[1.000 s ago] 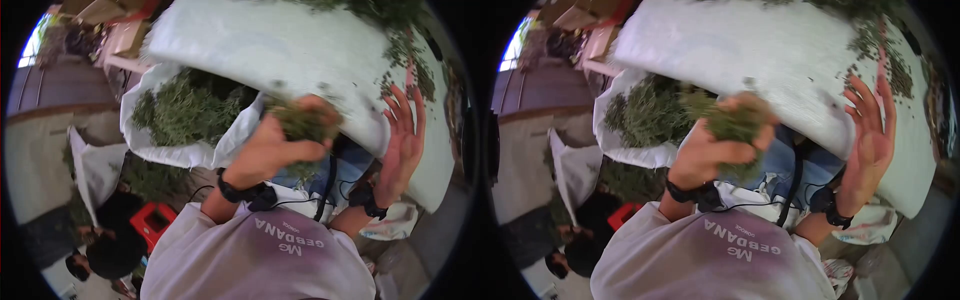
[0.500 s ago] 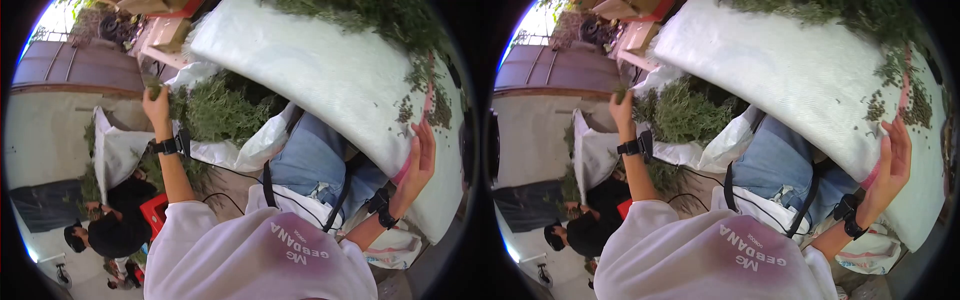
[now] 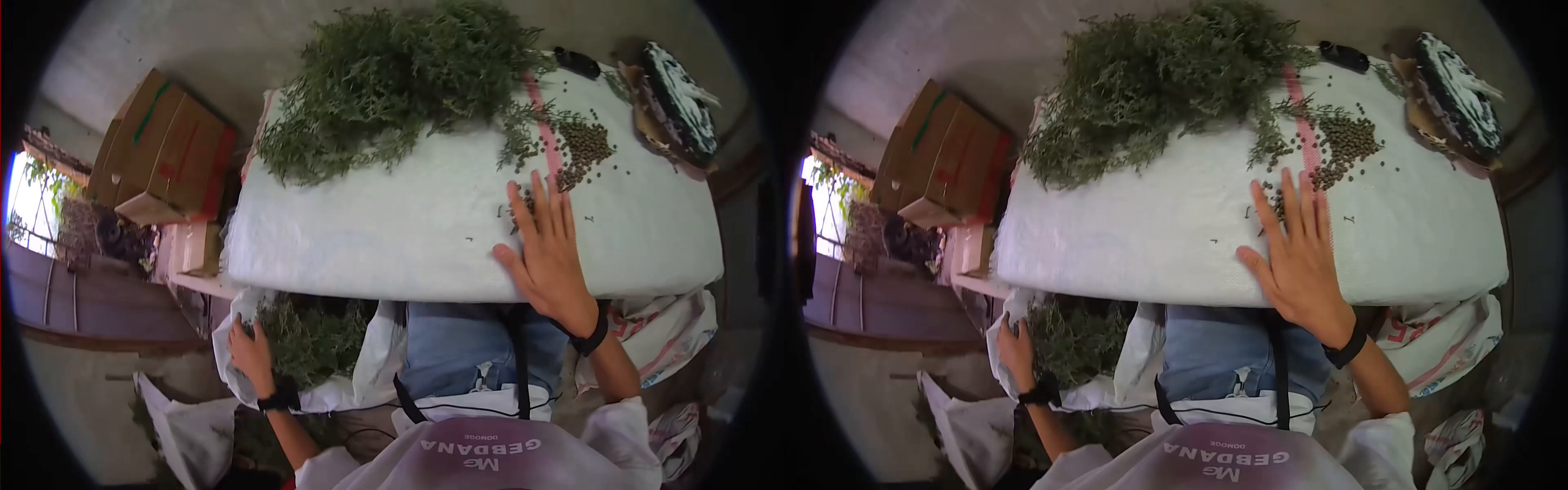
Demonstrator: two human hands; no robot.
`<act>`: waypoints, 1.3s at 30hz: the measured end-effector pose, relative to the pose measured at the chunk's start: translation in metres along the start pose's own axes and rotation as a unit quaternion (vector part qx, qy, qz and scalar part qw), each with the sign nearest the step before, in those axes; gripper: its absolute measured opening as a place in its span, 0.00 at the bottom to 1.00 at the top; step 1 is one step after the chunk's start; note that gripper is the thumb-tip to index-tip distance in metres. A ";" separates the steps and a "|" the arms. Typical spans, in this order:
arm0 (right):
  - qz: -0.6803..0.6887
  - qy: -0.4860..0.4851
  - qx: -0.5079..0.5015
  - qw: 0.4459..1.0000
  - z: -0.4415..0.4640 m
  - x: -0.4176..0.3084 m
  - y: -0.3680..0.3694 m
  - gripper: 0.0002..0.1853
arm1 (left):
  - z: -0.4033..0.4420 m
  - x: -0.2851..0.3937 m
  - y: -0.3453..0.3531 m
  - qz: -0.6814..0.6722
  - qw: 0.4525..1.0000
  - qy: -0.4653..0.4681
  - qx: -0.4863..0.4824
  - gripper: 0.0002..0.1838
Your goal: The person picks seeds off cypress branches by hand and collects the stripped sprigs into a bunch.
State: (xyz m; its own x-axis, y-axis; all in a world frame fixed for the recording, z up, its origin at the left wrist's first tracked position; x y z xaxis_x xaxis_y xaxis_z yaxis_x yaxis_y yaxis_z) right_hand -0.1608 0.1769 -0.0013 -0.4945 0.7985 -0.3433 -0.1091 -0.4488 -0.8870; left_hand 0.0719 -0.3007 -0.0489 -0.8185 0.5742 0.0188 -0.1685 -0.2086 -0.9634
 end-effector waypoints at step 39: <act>-0.087 0.073 -0.014 0.993 0.098 0.145 -0.061 0.15 | -0.068 0.398 -0.106 -0.394 0.738 0.445 -0.320 0.19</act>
State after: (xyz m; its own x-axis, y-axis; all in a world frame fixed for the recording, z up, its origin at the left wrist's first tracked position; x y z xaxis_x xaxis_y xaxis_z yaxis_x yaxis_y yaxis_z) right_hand -0.3101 0.2809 0.0331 -0.3401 0.9136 -0.2230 -0.1564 -0.2888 -0.9445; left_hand -0.1989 0.0034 0.0429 0.1280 0.6693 0.7319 0.1263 0.7209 -0.6814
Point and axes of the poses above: each hand's wrist, its own z-axis towards the middle knuckle, its own y-axis out of the palm, x = y × z, the point moved 7 cm from there along z, towards the middle knuckle, and after that the axes turned 1 degree about z, right-handed, at the moved point
